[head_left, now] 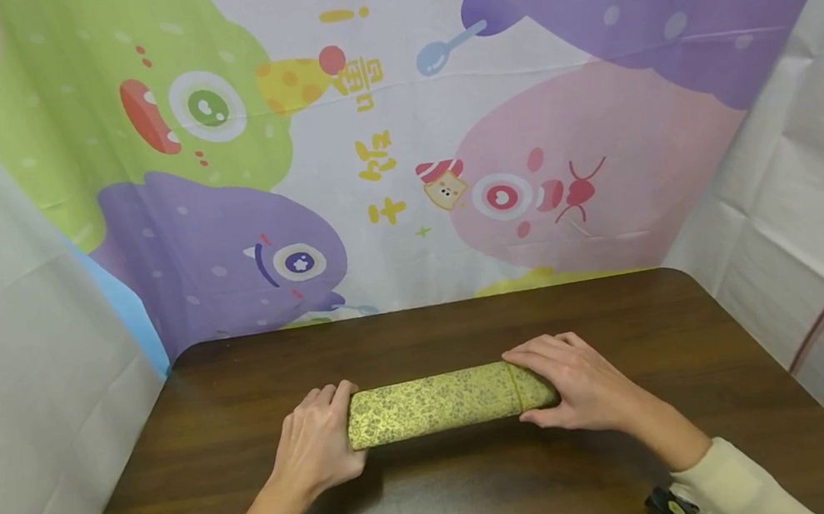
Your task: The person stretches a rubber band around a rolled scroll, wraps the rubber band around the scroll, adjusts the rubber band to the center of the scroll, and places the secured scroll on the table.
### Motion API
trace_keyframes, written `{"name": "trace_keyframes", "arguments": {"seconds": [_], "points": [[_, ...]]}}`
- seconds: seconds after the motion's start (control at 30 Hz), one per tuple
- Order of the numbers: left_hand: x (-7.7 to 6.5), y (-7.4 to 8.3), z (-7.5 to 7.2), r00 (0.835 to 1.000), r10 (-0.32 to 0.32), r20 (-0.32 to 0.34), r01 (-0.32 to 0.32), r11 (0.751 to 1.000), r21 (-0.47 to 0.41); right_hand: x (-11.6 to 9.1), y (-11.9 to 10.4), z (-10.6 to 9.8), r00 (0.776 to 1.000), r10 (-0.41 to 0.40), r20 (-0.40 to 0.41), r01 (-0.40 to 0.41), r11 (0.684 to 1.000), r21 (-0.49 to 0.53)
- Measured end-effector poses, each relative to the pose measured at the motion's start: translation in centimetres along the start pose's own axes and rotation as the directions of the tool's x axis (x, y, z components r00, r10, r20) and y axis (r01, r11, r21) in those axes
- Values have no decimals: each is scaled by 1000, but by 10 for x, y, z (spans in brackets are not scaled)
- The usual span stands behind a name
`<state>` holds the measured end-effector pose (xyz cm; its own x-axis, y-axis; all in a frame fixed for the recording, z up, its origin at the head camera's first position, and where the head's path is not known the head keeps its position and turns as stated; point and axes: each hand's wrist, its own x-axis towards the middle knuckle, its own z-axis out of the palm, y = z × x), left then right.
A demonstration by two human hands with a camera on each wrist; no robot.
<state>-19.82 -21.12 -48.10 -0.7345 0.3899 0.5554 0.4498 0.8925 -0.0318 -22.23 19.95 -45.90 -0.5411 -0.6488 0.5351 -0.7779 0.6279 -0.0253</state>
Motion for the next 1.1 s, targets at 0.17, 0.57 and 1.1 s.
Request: {"name": "trace_keyframes", "arguments": {"seconds": [0.17,0.57,1.1], "points": [[0,-1,1,1000,11,-9,-11,1000,1,2,-2,2,1000,-14,-17,13,1000,-8],[4,5,2,1000,24,-4,-24,1000,5,8,-9,6,998,-56,2,56,998,2],[-2,-1,1,1000,-5,12,5,1000,5,2,-6,4,1000,-18,12,18,1000,9]]}}
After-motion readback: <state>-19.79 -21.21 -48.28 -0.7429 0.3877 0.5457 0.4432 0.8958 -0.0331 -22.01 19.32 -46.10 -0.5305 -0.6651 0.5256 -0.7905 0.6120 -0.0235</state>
